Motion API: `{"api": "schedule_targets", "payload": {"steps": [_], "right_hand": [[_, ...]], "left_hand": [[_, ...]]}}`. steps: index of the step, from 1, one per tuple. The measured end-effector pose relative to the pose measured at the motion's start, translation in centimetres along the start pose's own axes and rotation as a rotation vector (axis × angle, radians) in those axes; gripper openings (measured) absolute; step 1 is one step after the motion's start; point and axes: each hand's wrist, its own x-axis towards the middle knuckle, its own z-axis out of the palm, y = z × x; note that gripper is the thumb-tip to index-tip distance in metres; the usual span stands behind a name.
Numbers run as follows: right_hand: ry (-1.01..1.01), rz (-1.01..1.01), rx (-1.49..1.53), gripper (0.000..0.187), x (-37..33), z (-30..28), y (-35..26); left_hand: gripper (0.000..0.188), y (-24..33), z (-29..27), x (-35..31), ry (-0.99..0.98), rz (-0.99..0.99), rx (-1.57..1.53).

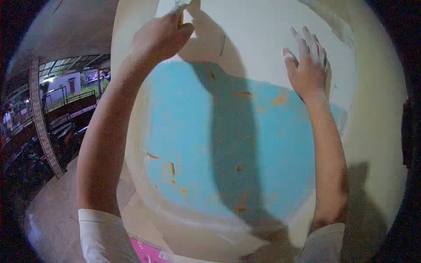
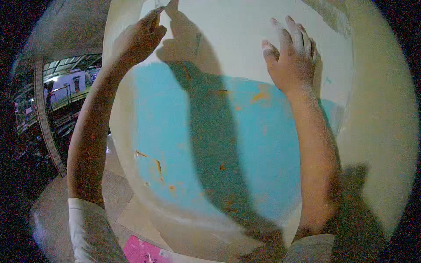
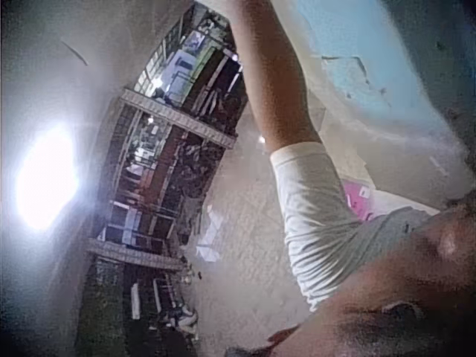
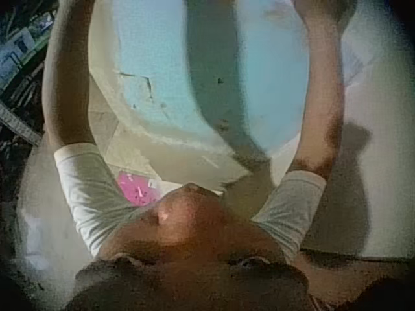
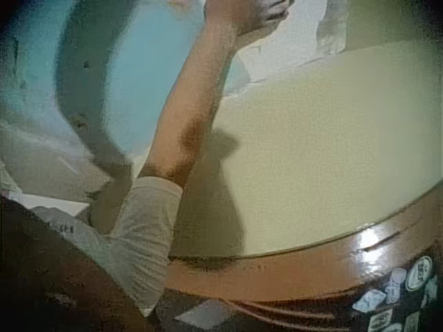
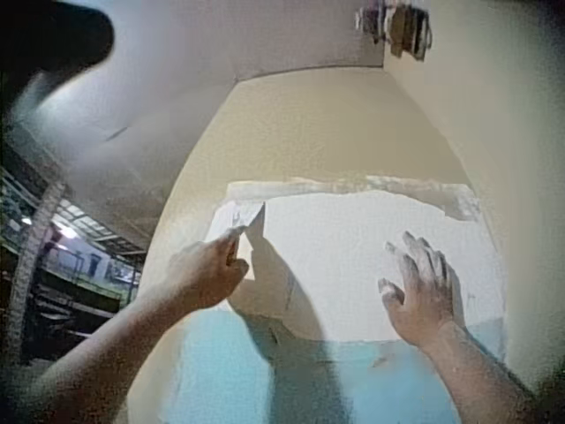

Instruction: The person scrapes old paint or plaster from a curved interior wall using a putty knife.

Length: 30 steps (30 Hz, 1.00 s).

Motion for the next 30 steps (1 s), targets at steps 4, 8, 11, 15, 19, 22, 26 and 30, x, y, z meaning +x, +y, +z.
{"api": "schedule_targets", "payload": {"steps": [4, 8, 11, 15, 19, 22, 26, 30], "right_hand": [[-0.045, 0.001, -0.018, 0.054, -0.1, -0.6, -0.1], [-0.069, 0.0, -0.024, 0.055, -0.5, -0.7, -0.1], [-0.063, -0.006, -0.047, 0.054, -0.6, -0.7, 0.3], [-0.046, -0.024, -0.005, 0.055, -0.1, -0.9, 0.2], [-0.053, -0.027, -0.001, 0.055, -0.7, -0.8, 0.2], [-0.077, -0.006, -0.029, 0.055, -0.5, -0.8, 0.0], [-0.059, -0.003, -0.021, 0.055, -0.3, -0.7, -0.5], [-0.061, -0.008, -0.039, 0.056, -0.8, -0.7, 0.4]], "left_hand": [[0.052, -1.8, -0.6, 1.7, 0.082, 0.137, -0.063], [0.054, -0.3, -0.5, -0.1, 0.017, 0.065, 0.012], [0.055, 0.6, -0.8, -0.4, -0.052, 0.004, 0.048], [0.059, -0.4, -1.2, -0.6, -0.009, 0.008, 0.019], [0.058, -1.1, -0.1, -3.2, -0.086, -0.035, 0.052], [0.057, -2.0, -0.6, -3.2, -0.112, -0.07, 0.078], [0.057, -3.0, -1.4, -1.3, -0.014, -0.025, 0.057], [0.06, 0.2, -1.4, -4.0, -0.121, -0.037, 0.036]]}}
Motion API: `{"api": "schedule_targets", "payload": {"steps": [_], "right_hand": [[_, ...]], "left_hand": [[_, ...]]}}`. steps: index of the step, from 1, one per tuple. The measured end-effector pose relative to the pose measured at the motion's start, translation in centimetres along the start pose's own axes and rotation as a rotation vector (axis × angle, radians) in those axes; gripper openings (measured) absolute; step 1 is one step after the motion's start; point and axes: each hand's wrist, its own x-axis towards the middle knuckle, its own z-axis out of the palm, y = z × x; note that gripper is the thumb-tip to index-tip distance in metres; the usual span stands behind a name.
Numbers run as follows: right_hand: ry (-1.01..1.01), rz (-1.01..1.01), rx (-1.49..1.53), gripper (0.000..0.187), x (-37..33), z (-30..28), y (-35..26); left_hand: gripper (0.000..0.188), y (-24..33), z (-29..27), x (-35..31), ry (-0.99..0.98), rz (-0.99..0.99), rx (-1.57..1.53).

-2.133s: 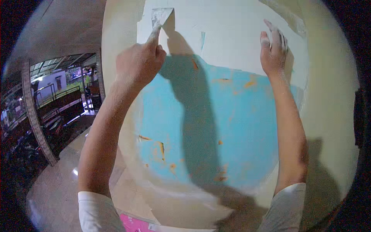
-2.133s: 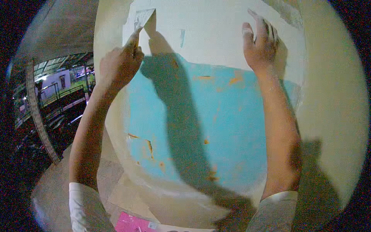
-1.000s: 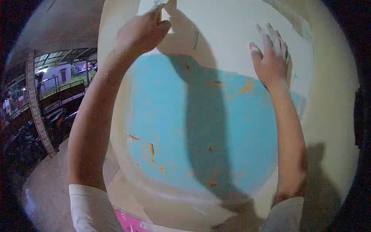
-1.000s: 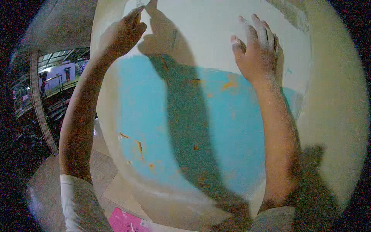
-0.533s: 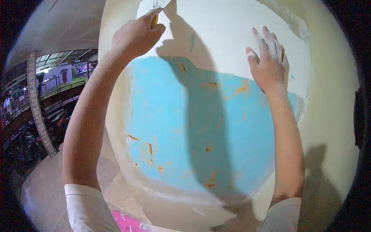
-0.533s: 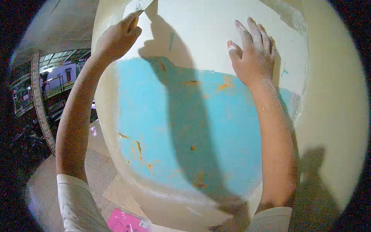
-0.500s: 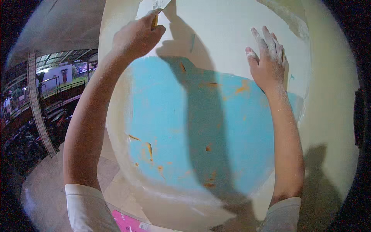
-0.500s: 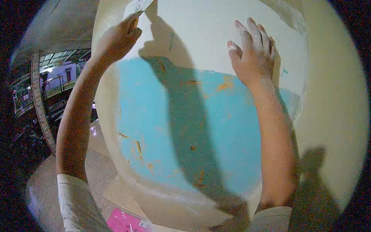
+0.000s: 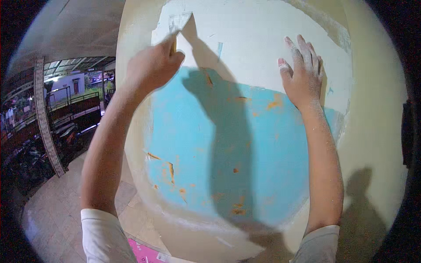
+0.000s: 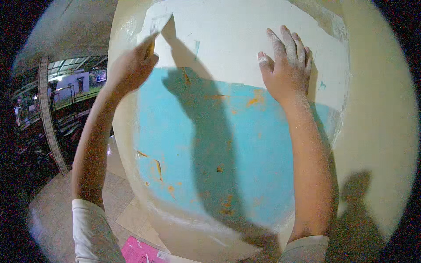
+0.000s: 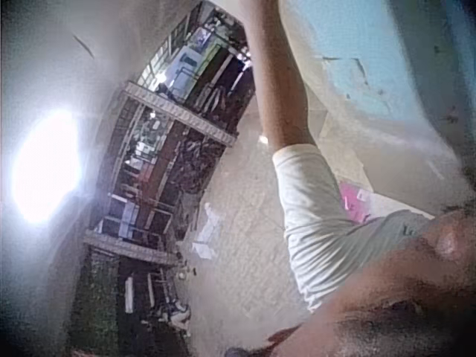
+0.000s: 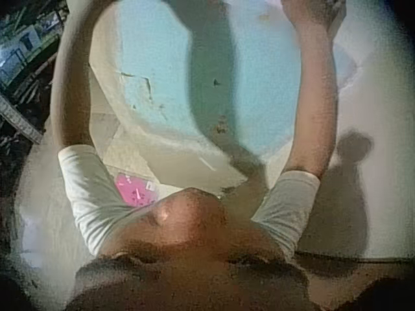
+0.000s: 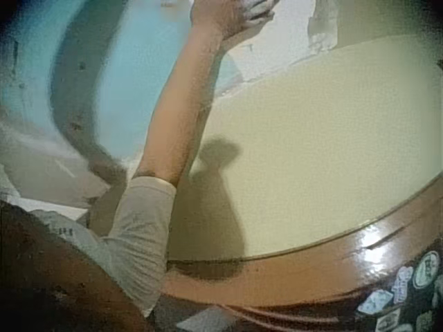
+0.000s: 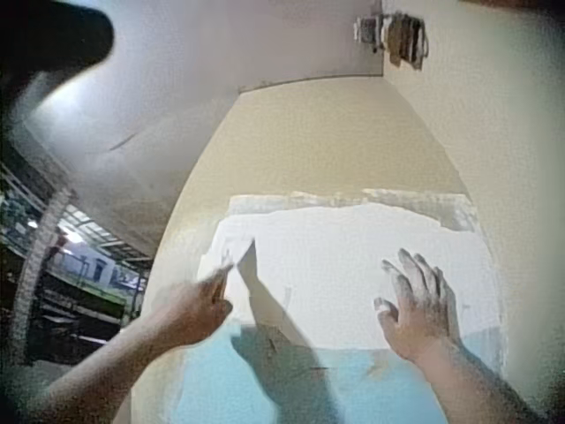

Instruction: The person scrapes old paint or plaster from a curved interior wall using a putty knife.

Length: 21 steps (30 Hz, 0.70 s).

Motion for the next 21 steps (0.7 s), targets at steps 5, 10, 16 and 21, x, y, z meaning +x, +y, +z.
{"api": "schedule_targets", "payload": {"steps": [5, 10, 16, 21], "right_hand": [[-0.024, 0.007, -0.009, 0.055, -0.1, -0.1, -0.2], [0.006, 0.0, 0.034, 0.058, 0.4, -0.1, -0.8], [-0.022, -0.03, 0.004, 0.058, -1.0, -0.6, 0.0], [-0.072, -0.003, 0.01, 0.057, -0.8, -0.8, -0.8]], "left_hand": [[0.06, 0.7, 0.0, -1.1, -0.04, -0.016, -0.019], [0.054, -0.8, -1.1, 2.1, 0.078, 0.024, 0.052], [0.061, 5.2, -0.4, -4.0, -0.107, 0.055, 0.14], [0.052, 4.1, -1.3, -0.4, -0.002, 0.091, 0.149]]}}
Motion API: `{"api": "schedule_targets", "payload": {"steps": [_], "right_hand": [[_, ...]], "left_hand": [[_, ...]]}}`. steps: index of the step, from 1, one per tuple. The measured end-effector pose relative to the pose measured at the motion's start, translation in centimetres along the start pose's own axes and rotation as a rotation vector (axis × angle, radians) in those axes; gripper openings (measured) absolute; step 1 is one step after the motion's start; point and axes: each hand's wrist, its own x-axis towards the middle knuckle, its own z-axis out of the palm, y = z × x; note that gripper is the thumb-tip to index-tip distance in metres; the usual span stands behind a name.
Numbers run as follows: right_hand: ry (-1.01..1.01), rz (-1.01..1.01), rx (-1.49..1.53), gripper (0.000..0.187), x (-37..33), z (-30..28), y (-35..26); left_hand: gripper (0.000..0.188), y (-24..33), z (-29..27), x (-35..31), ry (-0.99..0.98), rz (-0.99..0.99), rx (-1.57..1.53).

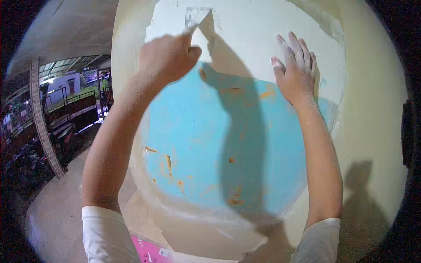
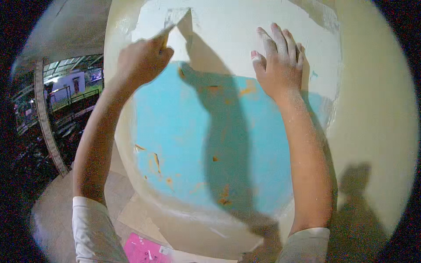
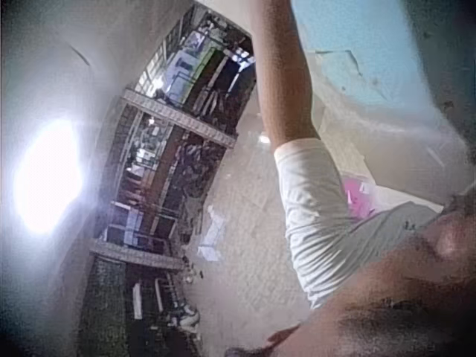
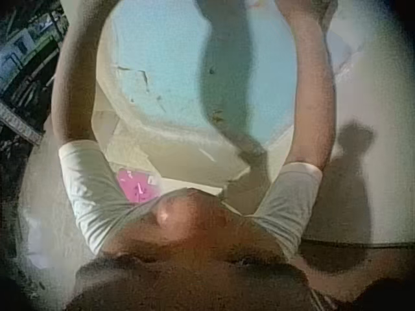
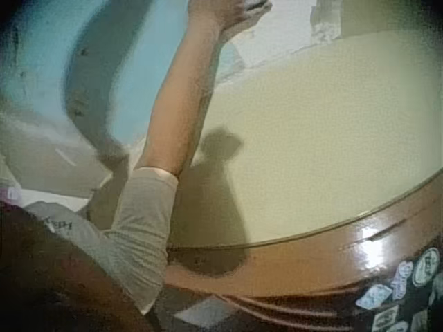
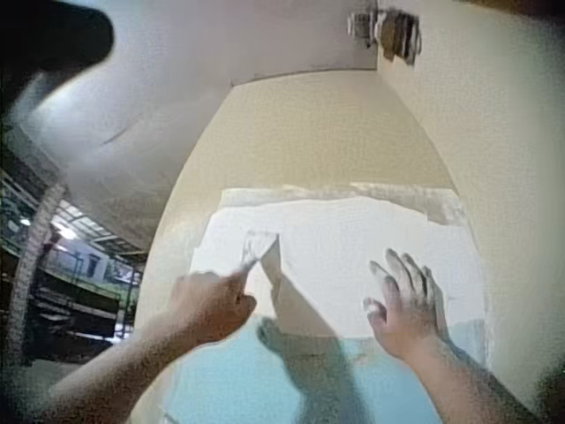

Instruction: The person scrapes old paint or plaster from a curved interior wall using a putty knife.

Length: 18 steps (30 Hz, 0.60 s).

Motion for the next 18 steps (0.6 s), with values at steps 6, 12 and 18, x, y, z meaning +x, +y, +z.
{"api": "schedule_targets", "payload": {"steps": [6, 12, 18], "right_hand": [[0.015, -0.025, -0.02, 0.058, -1.4, -0.2, 1.1], [-0.046, -0.005, -0.042, 0.056, -1.7, -0.9, 0.5], [0.014, -0.024, -0.008, 0.057, -2.1, -1.3, 0.8]], "left_hand": [[0.064, 2.4, 1.9, -3.5, -0.107, 0.061, -0.022], [0.057, 1.6, 0.7, -0.6, -0.013, 0.019, 0.022], [0.042, 3.8, 0.4, 0.1, 0.027, -0.005, -0.064]]}}
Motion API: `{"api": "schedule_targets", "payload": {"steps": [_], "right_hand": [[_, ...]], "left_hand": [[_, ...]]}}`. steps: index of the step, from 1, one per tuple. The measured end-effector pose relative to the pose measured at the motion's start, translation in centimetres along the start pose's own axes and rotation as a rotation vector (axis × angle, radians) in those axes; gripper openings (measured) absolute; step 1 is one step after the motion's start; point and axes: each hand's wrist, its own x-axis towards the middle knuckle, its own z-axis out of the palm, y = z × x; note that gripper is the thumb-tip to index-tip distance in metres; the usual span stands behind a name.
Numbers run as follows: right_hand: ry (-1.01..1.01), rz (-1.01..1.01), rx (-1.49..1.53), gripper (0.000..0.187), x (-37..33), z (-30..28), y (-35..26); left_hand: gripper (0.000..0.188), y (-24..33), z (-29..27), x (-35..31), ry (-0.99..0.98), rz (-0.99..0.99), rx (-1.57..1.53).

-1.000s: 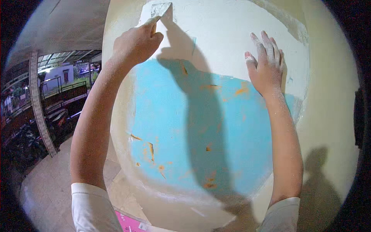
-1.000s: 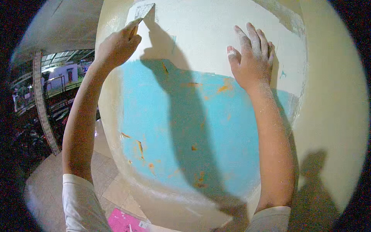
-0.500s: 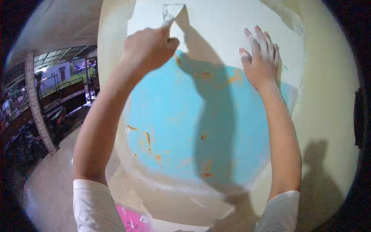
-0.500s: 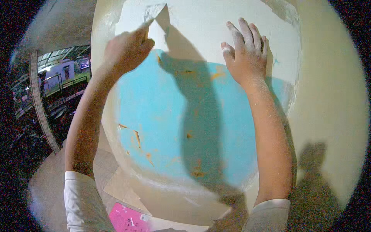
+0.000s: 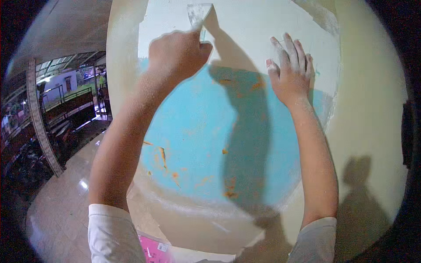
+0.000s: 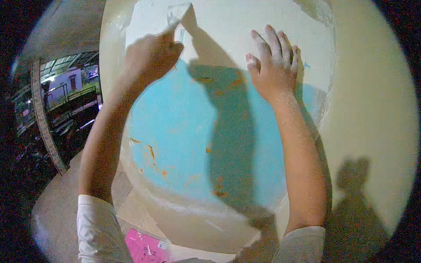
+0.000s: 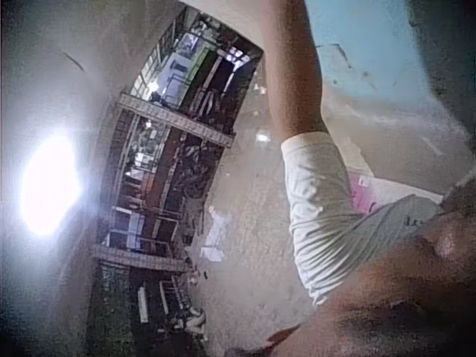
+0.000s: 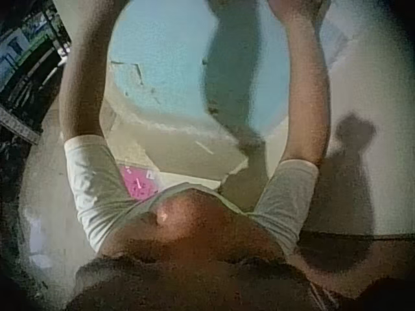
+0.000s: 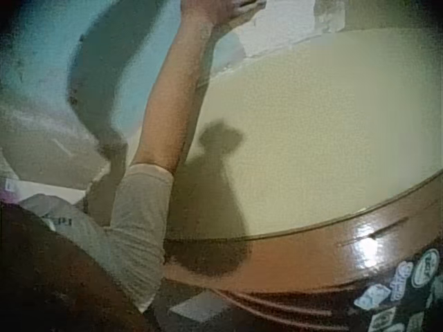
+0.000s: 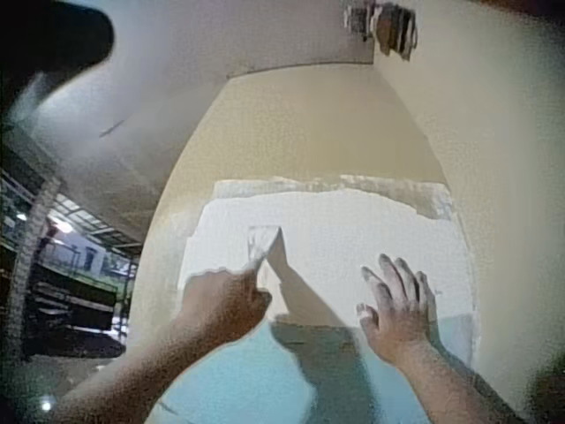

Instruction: The person scrapes old paint or plaster from a curved interior wall using a putty knife.

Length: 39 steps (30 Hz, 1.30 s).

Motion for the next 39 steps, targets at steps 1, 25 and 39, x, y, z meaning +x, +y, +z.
{"api": "schedule_targets", "payload": {"steps": [1, 25, 39], "right_hand": [[-0.027, 0.01, 0.003, 0.057, -0.2, -0.1, -0.1], [-0.222, 0.071, 0.004, 0.054, -5.2, -3.7, -1.3], [-0.3, 0.651, 1.283, 0.049, -4.5, -11.3, -3.5]], "left_hand": [[0.045, 0.8, 0.3, -0.9, -0.061, 0.013, 0.013], [0.074, 4.9, 0.2, -6.1, -0.201, 0.114, -0.296], [0.091, 10.8, -0.3, -6.8, -0.311, 0.515, -0.608]]}}
